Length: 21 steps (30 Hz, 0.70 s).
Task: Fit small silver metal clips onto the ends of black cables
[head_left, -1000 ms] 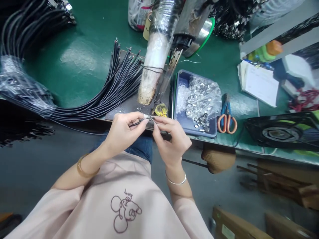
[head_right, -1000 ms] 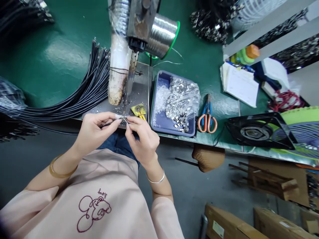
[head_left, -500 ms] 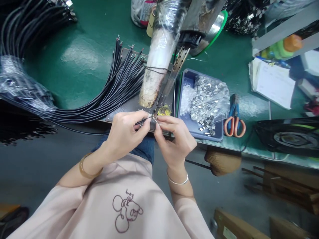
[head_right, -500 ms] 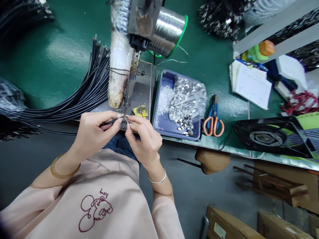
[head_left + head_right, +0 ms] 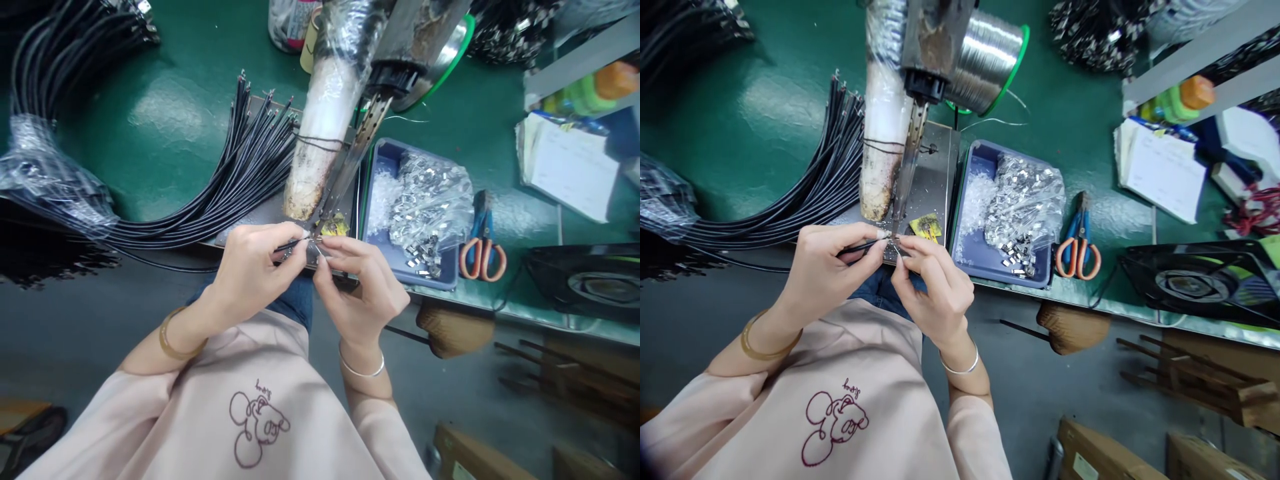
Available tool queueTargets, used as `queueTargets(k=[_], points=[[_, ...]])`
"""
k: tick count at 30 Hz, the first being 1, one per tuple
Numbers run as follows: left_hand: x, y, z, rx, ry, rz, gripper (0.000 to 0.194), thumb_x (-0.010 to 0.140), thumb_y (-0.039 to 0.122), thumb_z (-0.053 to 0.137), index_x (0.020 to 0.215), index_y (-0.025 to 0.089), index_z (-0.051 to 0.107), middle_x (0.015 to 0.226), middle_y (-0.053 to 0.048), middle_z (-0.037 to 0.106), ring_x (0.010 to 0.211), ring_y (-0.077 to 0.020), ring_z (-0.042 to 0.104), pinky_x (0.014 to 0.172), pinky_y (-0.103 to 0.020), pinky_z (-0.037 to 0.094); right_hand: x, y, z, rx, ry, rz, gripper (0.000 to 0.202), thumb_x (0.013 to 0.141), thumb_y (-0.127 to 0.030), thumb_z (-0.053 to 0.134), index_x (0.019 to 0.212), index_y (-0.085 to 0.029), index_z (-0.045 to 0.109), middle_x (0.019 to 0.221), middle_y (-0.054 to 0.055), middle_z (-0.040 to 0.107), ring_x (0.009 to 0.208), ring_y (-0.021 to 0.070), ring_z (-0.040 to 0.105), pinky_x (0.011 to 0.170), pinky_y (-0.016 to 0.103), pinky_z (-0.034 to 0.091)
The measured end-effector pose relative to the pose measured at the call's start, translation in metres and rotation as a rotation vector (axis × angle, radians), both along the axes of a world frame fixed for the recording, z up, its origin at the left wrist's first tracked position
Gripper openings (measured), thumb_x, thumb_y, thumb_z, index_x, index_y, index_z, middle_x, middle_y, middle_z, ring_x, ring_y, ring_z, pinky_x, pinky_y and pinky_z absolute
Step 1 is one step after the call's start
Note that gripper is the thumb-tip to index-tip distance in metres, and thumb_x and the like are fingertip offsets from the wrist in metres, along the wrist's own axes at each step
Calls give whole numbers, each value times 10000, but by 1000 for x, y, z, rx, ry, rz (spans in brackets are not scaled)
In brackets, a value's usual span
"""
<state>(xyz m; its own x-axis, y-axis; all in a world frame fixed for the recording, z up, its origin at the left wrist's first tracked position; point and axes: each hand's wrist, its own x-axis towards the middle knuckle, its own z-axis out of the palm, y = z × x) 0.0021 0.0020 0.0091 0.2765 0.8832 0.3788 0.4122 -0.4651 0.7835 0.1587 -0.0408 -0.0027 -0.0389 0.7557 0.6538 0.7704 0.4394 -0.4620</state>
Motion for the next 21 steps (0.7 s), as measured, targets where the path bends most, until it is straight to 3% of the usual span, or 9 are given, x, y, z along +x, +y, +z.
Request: queueTargets(k=[11, 16, 21], points=[[1, -2, -4, -40, -2, -35, 143, 852, 83, 620, 743, 137, 695, 566, 48, 612, 478, -50, 463, 470, -158, 344, 3, -2, -2, 17, -53, 12, 190, 886, -86, 700, 896, -253, 609, 935, 16, 794, 836, 155, 772, 732, 270, 625], [0, -2, -3, -202, -88, -87, 187, 870, 142, 609, 701, 132, 689, 520, 56, 498, 481, -55, 382, 457, -165, 318, 4, -2, -6, 70, -86, 15, 190, 875, -71, 719, 912, -237, 636, 915, 19, 795, 816, 148, 770, 731, 253, 612], [-4, -1, -1, -447, -271, -174, 151, 841, 158, 611, 735, 125, 712, 527, 72, 425, 474, -46, 248, 431, -190, 218, 1, -1, -9, 8, 123, 31, 205, 857, -61, 728, 884, -242, 637, 864, -12, 775, 788, 142, 750, 728, 273, 610]])
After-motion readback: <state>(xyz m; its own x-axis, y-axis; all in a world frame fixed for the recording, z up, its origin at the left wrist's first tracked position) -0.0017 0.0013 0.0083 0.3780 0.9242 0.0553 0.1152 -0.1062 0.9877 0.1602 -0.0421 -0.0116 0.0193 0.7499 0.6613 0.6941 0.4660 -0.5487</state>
